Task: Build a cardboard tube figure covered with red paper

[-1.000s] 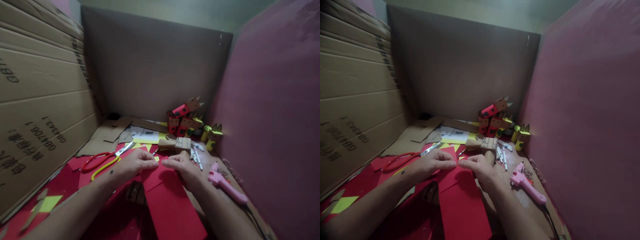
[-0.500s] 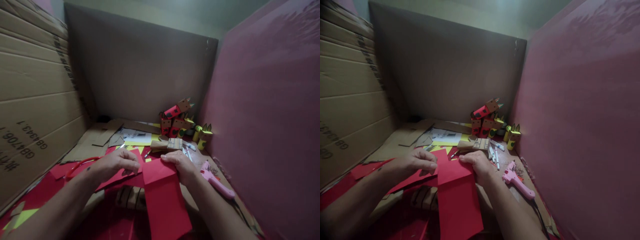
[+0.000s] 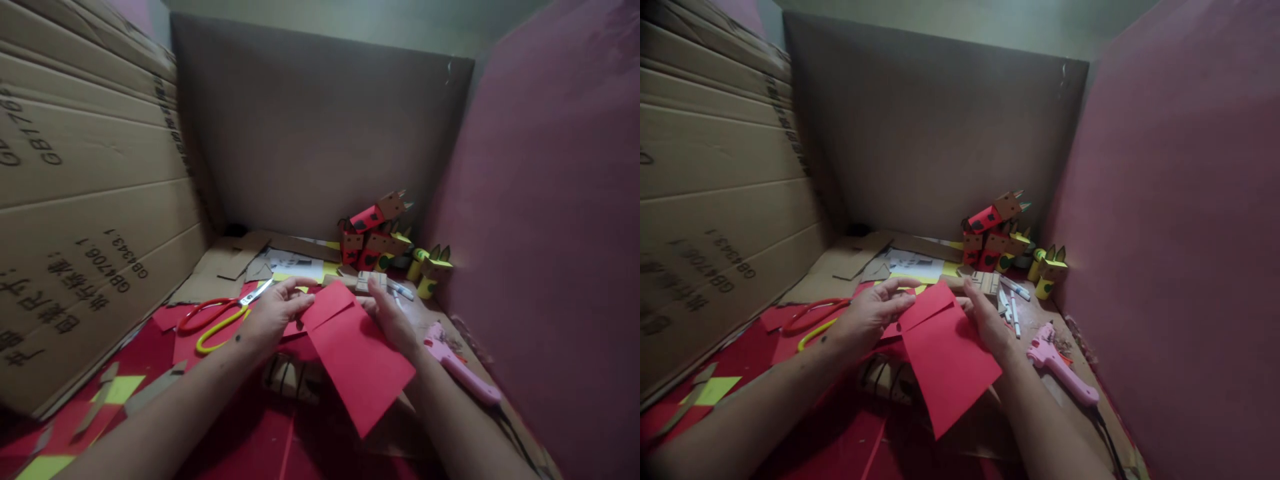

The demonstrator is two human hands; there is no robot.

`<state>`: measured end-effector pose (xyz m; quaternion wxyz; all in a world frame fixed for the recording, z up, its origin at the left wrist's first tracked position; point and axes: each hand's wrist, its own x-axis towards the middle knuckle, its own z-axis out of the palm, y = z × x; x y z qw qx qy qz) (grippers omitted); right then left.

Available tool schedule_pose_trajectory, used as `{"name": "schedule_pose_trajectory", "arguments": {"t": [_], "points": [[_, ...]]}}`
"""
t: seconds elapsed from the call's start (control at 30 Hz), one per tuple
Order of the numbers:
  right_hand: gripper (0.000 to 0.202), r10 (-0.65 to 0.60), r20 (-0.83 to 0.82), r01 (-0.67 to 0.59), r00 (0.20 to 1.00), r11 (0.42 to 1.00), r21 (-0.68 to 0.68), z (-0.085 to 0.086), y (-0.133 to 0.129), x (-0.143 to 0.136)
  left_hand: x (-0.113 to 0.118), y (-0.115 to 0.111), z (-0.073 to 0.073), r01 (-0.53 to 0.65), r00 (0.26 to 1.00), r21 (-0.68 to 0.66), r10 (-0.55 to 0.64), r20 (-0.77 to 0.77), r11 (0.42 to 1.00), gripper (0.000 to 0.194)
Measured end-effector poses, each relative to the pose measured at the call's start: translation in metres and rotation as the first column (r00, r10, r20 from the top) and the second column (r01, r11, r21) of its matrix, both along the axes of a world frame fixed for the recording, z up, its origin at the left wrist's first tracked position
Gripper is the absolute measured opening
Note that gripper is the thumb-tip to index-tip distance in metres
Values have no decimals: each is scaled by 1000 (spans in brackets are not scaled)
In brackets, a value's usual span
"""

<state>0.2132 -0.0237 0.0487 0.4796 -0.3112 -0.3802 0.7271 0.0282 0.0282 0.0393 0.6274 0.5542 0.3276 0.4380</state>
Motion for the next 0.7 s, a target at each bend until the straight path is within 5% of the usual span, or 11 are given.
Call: {"name": "schedule_pose_trajectory", "arguments": {"t": [0.17,0.33,0.5,0.6,0.7], "points": [[23,-56,-27,57,998,997,53,-4,-1,8,-5,14,-2,-258,957,95,242,159,961,38],[25,-209,-5,209,978,973,94,-2,0,-1,-8,24,-3,-412,909,189,387,157,892,37],[37,-494,-21,487,869,849,205,-1,0,-8,-9,19,-2,-299,949,262,314,-17,918,56],[37,-514,29,491,857,834,250,-1,-3,-8,-8,10,1,-147,912,423,288,-291,894,78],[35,-497,61,462,866,840,285,0,-5,-7,-5,5,3,-49,859,483,284,-427,874,75]]}}
